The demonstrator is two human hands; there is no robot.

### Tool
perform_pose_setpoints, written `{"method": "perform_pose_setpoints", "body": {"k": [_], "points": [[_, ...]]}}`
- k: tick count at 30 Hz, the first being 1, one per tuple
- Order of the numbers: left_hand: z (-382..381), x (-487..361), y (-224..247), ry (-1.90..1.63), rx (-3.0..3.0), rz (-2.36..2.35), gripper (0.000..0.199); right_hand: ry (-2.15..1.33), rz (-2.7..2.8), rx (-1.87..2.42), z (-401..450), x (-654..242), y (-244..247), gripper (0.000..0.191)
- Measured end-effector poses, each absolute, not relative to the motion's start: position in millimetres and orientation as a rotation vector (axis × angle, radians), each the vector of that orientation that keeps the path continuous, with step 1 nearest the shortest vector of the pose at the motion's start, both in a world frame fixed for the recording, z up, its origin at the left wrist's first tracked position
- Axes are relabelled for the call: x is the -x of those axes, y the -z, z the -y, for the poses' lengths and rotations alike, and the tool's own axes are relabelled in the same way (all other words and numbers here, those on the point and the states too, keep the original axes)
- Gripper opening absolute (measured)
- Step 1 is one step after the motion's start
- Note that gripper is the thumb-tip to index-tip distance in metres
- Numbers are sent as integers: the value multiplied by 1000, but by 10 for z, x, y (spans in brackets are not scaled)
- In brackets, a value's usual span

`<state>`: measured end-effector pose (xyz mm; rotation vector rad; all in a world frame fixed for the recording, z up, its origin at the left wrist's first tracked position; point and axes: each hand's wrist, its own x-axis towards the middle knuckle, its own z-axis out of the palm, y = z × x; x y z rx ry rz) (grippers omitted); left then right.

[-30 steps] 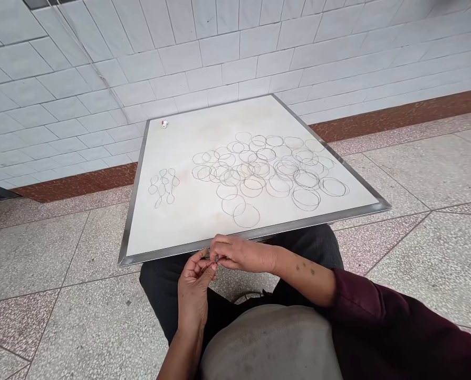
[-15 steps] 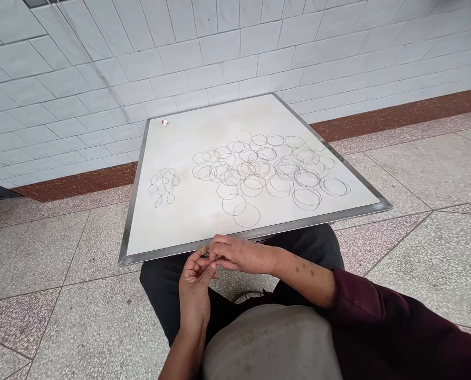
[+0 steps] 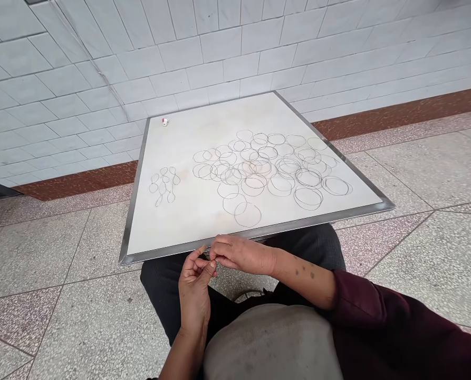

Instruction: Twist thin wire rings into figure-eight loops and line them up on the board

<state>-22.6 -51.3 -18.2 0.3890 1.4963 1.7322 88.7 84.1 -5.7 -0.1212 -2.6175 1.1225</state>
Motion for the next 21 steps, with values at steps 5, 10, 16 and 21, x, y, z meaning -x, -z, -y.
{"method": "perform_pose_setpoints", "body": {"k": [5,10,16,21], "points": [[515,238,202,-1756,-386,-1478,43,-1026,2633,106,-831,-877,67,10],[520,254,204,-1736,-396,-1464,43,-923,2675,13,-838,-880,18,12],[512,258,189,-1700,-403,-1477,44,-742,2678,-59,-861,-866,72,14],[526,278,160,-1647,-400,-1470,45,-577,2731,-165,-907,-872,-5,15]]}}
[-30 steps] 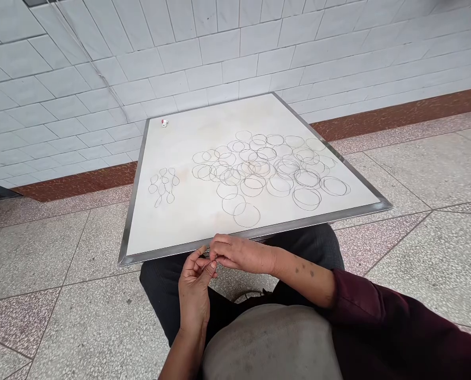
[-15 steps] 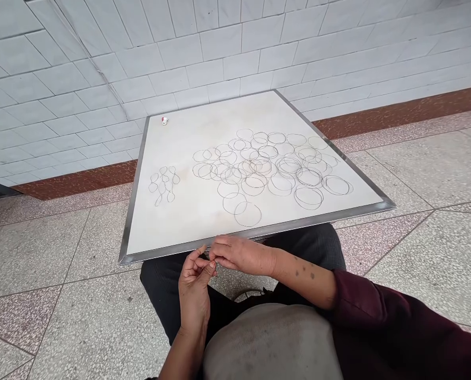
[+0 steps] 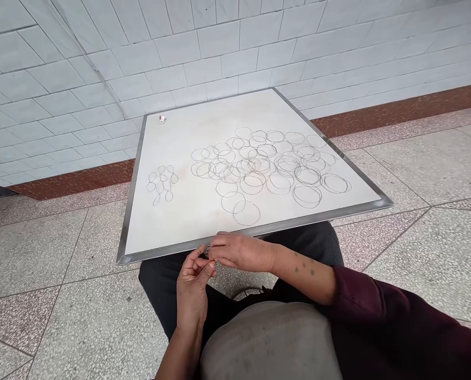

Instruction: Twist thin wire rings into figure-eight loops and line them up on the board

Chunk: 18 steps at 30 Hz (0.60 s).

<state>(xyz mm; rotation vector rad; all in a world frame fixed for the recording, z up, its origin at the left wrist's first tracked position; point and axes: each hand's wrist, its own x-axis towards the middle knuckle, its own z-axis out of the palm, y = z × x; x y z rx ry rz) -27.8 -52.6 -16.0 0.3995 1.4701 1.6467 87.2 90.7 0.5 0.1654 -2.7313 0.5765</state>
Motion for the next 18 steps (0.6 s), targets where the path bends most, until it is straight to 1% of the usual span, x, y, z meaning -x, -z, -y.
{"method": "perform_pose_setpoints", "body": {"k": [3,8,12,18], "points": [[540,297,142,-1623,-390,-1465,45,-536,2754,-185,-935,-886,-94,14],[552,319,156,-1558,-452,-1467,50,-510,2767,-154,-952,-895,-128,15],[552,316,187,-1556,-476,-1468,49,-529,2782,-116,-956,-902,-113,15],[551,288,147,-1526,-453,-1491,47,-579,2816,-171,-981,-913,-113,16]]}}
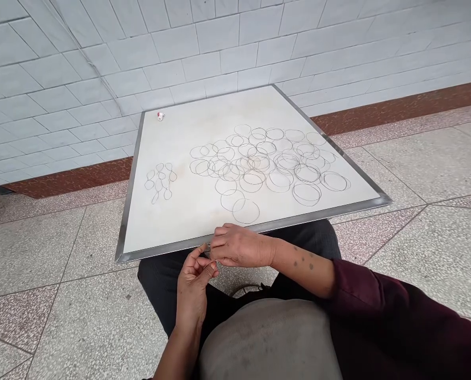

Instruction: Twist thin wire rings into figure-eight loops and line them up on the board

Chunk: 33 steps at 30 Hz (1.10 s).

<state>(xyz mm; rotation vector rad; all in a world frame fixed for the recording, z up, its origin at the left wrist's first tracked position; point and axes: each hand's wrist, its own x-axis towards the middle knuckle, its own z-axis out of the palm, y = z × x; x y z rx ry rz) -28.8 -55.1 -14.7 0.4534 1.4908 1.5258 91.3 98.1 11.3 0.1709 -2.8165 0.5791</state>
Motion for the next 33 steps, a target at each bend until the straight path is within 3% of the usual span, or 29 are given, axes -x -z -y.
{"method": "perform_pose_setpoints", "body": {"k": [33], "points": [[601,241,228,-1486,-316,-1423,50,-596,2912,-260,-963,-870,20,7]]}}
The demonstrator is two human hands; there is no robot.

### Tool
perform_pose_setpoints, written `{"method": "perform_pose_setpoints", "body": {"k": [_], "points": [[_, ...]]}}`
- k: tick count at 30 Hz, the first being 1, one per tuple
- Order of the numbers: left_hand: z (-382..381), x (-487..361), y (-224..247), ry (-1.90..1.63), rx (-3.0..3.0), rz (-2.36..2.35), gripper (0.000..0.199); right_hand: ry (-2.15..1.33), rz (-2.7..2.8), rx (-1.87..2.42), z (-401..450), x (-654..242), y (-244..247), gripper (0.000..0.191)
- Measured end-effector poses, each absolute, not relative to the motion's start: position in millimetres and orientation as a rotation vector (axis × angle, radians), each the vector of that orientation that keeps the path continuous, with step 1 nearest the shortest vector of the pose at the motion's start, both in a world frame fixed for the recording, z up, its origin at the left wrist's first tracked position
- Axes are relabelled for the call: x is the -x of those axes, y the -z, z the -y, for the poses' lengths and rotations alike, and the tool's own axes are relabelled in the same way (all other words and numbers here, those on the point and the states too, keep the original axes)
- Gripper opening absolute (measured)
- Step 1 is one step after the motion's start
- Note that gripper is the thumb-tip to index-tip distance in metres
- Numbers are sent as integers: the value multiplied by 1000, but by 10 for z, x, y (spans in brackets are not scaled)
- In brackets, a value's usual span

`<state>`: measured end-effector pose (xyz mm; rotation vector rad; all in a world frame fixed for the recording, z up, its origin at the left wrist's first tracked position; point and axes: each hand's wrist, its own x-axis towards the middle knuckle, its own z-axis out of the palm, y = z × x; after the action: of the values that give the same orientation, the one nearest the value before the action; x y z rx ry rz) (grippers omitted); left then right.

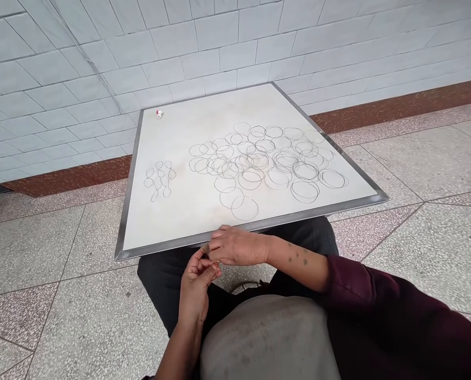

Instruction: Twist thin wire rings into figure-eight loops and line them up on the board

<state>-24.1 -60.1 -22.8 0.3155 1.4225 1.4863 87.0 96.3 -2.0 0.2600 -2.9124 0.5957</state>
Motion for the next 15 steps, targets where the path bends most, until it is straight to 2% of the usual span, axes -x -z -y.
{"method": "perform_pose_setpoints", "body": {"k": [15], "points": [[601,275,208,-1466,-315,-1454,47,-604,2854,-232,-984,-880,-77,10]]}}
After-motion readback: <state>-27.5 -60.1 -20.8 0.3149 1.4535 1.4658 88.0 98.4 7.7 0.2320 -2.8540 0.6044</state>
